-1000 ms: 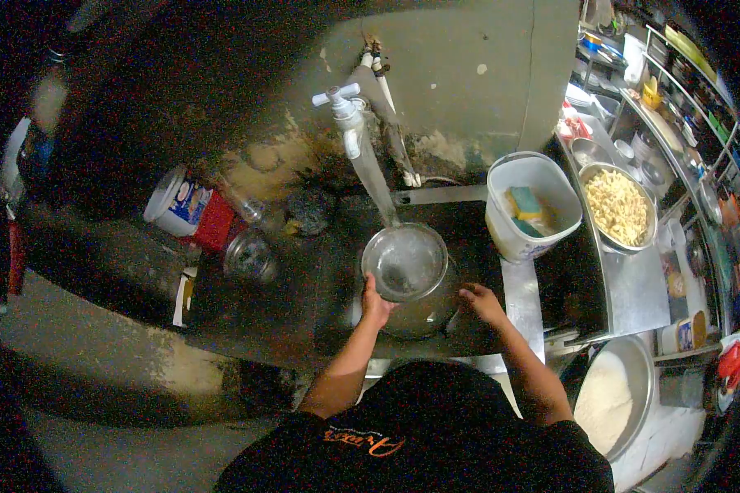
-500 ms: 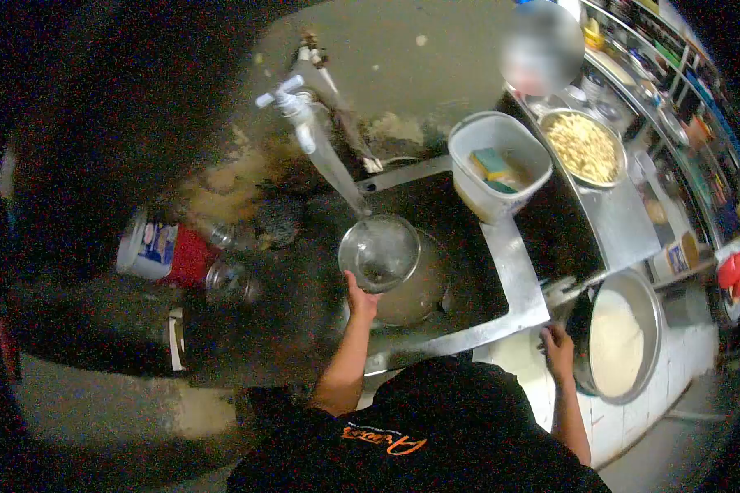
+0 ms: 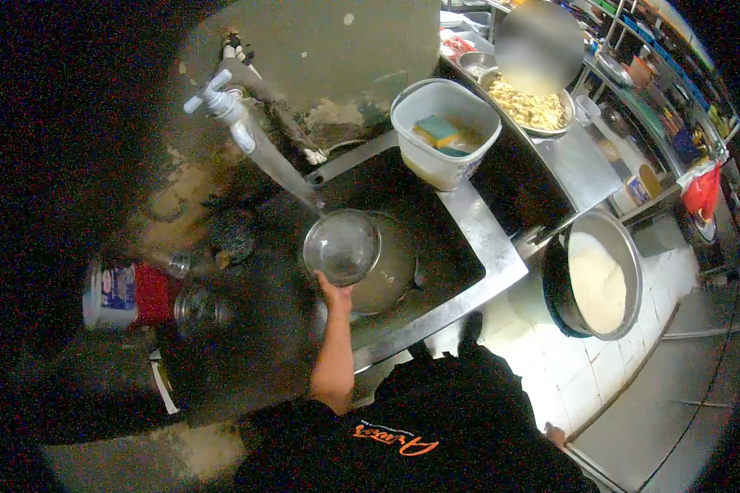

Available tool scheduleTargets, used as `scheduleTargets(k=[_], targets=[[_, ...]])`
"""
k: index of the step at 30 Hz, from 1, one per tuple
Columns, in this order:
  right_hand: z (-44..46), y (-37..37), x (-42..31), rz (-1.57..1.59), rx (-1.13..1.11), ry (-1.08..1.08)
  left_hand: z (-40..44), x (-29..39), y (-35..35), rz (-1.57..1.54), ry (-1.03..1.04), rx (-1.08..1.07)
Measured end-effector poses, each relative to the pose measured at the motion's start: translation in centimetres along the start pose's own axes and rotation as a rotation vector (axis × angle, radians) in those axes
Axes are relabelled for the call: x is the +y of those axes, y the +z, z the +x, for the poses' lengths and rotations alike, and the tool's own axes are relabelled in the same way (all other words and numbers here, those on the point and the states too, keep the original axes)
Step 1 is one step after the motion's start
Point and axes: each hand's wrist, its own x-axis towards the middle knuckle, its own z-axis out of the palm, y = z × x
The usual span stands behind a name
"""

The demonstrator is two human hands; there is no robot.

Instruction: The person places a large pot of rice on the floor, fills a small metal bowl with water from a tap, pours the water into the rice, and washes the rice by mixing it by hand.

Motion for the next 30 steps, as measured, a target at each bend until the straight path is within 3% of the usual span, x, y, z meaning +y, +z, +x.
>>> scheduleTargets(k=[5, 7, 9, 11, 17, 30], targets=[[-0.6, -2.2, -3.1, 0.104, 0.070, -0.067, -0.8, 0.2, 0.7, 0.027, 0.042, 0.033], [1.1, -6.6, -5.1, 0.434, -0.007, 0.159, 1.2, -1.1, -1.1, 0.006, 0.036, 0.024], [2.4, -15.8, -10.0, 1.028, -0.016, 0.564, 0.5, -1.1, -0.2, 0.016, 0.052, 0.033], [3.1, -21.7, -12.5, 1.288, 0.046, 0.750, 0.1, -1.3, 0.3, 0.000, 0.071, 0.015], [6.2, -19.2, -6.8, 1.322, -0.046, 0.744, -2.6, -2.0, 2.1, -0.032, 0.137, 0.056], [7.8, -15.9, 2.5, 1.405, 0.018, 0.686, -6.9, -2.1, 7.4, -0.091, 0.242, 0.102]])
